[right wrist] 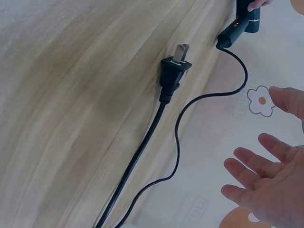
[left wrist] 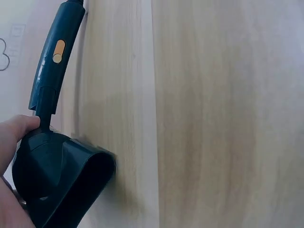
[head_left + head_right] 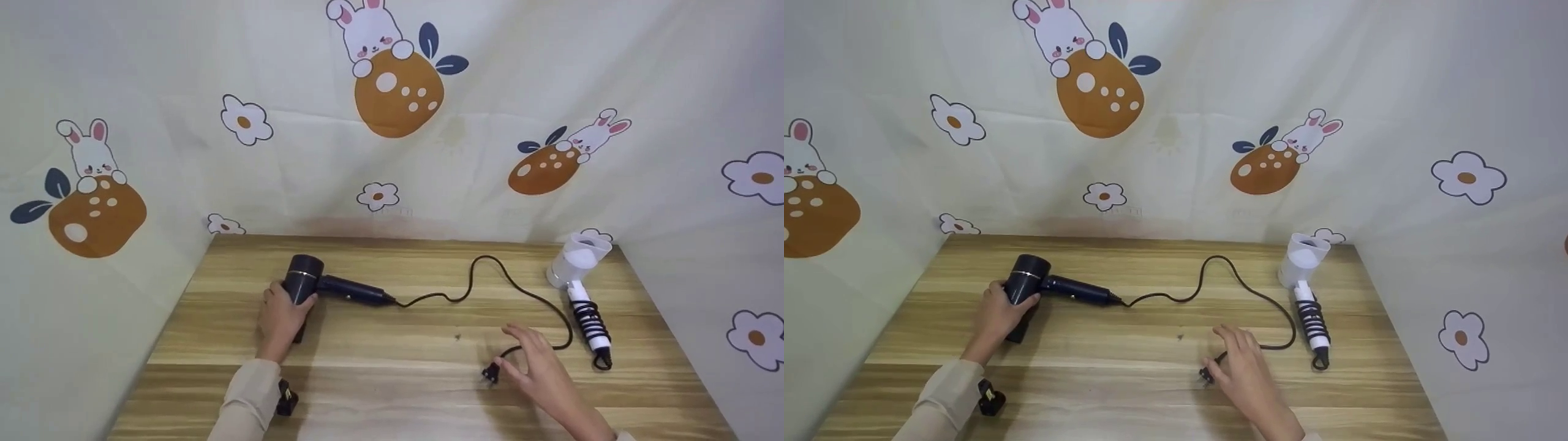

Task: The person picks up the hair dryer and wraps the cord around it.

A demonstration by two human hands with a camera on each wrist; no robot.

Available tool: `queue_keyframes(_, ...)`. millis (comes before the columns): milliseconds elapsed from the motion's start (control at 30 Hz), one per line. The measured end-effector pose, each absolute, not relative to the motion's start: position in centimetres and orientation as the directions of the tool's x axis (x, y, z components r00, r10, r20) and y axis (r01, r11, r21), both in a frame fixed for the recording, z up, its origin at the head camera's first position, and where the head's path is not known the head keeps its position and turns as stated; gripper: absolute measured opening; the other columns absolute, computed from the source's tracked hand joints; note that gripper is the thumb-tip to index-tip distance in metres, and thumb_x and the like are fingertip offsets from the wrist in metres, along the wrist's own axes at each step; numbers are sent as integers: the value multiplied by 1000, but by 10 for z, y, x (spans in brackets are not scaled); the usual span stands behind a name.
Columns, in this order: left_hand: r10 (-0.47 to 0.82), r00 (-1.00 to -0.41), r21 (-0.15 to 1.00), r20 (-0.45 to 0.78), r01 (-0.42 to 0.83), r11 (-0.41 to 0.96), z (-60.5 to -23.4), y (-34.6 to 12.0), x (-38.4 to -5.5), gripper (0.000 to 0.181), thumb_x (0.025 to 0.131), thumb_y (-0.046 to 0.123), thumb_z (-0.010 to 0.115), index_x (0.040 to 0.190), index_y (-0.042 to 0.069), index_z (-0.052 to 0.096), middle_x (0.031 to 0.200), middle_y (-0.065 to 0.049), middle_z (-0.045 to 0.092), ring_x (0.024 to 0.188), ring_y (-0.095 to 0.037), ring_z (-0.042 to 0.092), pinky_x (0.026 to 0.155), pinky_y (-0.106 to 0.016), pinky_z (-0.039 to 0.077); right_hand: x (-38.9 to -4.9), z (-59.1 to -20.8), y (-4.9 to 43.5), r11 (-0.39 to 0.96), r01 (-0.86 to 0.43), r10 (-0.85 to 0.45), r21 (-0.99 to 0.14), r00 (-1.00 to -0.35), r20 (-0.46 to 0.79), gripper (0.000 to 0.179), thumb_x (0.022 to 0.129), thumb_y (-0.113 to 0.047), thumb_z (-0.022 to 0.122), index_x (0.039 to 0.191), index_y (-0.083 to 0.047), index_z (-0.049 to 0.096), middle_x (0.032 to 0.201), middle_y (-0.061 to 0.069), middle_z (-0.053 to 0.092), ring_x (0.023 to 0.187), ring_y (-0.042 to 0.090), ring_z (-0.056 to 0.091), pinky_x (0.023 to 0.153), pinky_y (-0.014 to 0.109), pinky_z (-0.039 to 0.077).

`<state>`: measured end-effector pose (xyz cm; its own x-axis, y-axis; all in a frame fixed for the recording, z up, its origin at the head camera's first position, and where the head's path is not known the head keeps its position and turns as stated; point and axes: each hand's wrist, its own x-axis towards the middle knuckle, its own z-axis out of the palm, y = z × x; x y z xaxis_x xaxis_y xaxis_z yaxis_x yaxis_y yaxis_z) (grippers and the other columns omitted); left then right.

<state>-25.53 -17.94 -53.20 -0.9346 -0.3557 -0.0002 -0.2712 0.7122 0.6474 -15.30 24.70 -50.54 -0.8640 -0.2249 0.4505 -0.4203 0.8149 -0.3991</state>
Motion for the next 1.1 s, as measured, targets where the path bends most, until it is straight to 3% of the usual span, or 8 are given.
queue_keyframes(200, -373, -928, 731, 17, -243, 638, -526, -174, -247, 85, 72, 40, 75, 126, -9, 32, 109, -26, 46, 94, -37, 49, 77, -45, 44, -149, -493, 237, 798, -421, -205, -432, -863, 462, 45, 75, -12, 75, 116, -2, 58, 119, 13, 60, 112, 30, 54, 95, 49, 43)
queue_keyframes(500, -330, -942, 811, -55, -235, 536, -504, -160, -229, 94, 68, 40, 76, 135, -9, 32, 117, -24, 39, 99, -34, 46, 82, -43, 44, -150, -471, 217, 766, -422, -172, -485, -862, 477, 47, 80, -9, 71, 124, -7, 55, 124, 10, 58, 117, 28, 52, 97, 44, 43)
queue_keyframes(700, -281, -959, 891, -37, -159, 426, -489, -143, -214, 89, 65, 34, 81, 129, -2, 31, 113, -23, 53, 94, -31, 57, 79, -40, 49, -159, -467, 202, 721, -478, -214, -501, -842, 495, 46, 84, -3, 64, 128, -8, 52, 133, 12, 52, 122, 31, 49, 98, 48, 42)
queue_keyframes(833, -265, -964, 930, -37, -130, 343, -480, -133, -201, 87, 66, 31, 82, 130, 4, 29, 112, -20, 55, 92, -28, 59, 78, -35, 49, -164, -471, 194, 720, -448, -218, -530, -871, 441, 39, 91, -7, 56, 130, -5, 50, 134, 15, 50, 122, 34, 48, 96, 48, 44)
queue_keyframes(933, -257, -966, 966, -37, -100, 237, -472, -126, -190, 85, 68, 27, 81, 132, 6, 29, 113, -18, 53, 92, -26, 58, 78, -32, 49, -166, -473, 190, 719, -386, -188, -578, -909, 373, 34, 96, -14, 48, 128, -2, 53, 127, 14, 57, 118, 33, 53, 95, 46, 46)
queue_keyframes(1100, -243, -969, 993, -33, -59, 100, -460, -114, -175, 77, 79, 25, 73, 139, 10, 28, 112, -17, 53, 84, -21, 59, 71, -32, 52, -166, -474, 184, 601, -358, -206, -715, -933, 294, 31, 100, -14, 39, 120, 1, 57, 96, 6, 69, 88, 21, 66, 82, 37, 52)
